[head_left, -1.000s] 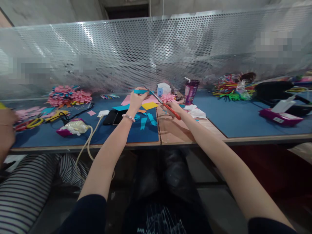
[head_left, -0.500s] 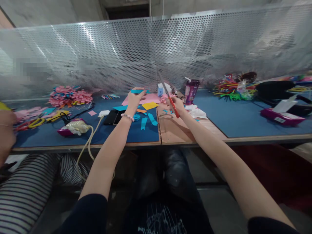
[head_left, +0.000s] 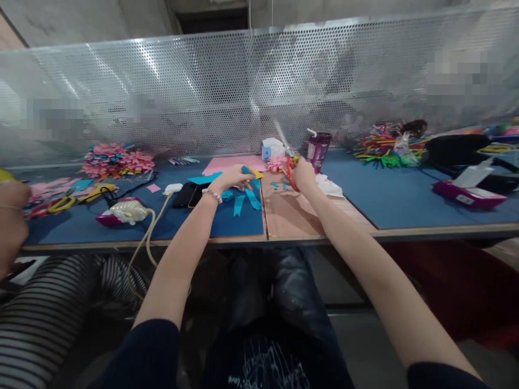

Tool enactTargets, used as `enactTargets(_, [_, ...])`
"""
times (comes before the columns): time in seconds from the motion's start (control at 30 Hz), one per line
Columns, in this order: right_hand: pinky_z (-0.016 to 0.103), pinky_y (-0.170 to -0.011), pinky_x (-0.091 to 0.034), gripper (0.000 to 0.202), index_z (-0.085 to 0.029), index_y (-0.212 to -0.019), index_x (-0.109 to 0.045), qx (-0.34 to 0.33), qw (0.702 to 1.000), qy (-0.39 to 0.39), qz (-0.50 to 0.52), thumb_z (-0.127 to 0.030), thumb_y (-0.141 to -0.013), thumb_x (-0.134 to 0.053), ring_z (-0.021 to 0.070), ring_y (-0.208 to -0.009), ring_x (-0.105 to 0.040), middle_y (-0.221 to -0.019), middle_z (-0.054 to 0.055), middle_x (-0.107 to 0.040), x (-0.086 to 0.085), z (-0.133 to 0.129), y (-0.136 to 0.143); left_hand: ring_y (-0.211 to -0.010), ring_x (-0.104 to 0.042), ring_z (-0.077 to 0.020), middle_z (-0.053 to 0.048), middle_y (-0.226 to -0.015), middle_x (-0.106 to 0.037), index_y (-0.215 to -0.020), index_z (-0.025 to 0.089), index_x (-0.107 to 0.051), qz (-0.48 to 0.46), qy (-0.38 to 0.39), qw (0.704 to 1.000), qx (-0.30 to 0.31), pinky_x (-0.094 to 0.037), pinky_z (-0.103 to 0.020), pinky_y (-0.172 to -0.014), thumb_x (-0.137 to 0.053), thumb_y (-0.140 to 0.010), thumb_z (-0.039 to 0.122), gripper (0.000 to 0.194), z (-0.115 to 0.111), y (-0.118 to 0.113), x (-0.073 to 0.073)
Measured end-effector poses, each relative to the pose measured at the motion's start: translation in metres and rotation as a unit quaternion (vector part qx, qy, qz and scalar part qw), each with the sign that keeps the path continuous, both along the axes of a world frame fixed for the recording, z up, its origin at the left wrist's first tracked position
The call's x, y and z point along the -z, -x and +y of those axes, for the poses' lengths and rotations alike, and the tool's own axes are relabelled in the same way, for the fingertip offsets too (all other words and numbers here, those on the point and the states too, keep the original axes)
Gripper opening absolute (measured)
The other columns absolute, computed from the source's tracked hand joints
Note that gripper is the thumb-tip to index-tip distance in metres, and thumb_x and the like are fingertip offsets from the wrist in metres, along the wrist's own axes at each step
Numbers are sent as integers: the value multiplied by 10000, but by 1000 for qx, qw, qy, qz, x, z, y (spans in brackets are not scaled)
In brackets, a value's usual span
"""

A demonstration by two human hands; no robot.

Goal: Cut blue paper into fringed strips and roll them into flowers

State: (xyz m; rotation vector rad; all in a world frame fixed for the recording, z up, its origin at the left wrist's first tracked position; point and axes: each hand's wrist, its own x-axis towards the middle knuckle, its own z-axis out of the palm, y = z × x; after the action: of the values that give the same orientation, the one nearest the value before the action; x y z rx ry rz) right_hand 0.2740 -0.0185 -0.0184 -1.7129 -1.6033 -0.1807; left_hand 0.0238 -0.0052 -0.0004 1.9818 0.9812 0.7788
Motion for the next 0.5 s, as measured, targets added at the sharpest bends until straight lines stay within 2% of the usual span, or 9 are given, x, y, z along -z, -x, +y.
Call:
enactTargets(0.1, [373, -788, -468, 390, -93, -998, -628, -7, 998, 50, -49, -444, -854, -538, 312, -898, -650, -916, 215, -675, 1, -6, 8, -638, -688, -217, -76, -716, -686, -889, 208, -688, 52, 49, 997, 20, -469, -284, -470, -771, -652, 421, 330, -2, 11, -4])
enactTargets(0.27, [372, -822, -453, 433, -68, -1017, -642, 16, 992, 70, -100, -430, -905, -432, 323, -942, -647, -962, 247, -672, -1, -12, 14, -470, -598, -174, -41, -569, -638, -746, 248, -739, 212, 80, 974, 11, -470, -309, -451, -822, -539, 426, 285, -7, 30, -11])
enactTargets(0.37, [381, -807, -460, 470, -62, -1012, -649, 30, 990, 79, -117, -454, -907, -412, 332, -925, -652, -957, 249, -672, 0, -11, 12, -447, -579, -172, -29, -517, -613, -705, 250, -728, 278, 90, 956, 38, -468, -299, -440, -827, -521, 434, 278, -11, 31, -12])
enactTargets(0.5, [383, -769, -474, 440, -74, -1006, -657, 35, 986, 95, -134, -450, -881, -465, 335, -895, -661, -951, 236, -674, 5, -8, 6, -489, -613, -177, -47, -580, -652, -649, 236, -696, 300, 95, 948, 52, -433, -255, -408, -822, -512, 457, 289, -13, 26, -11])
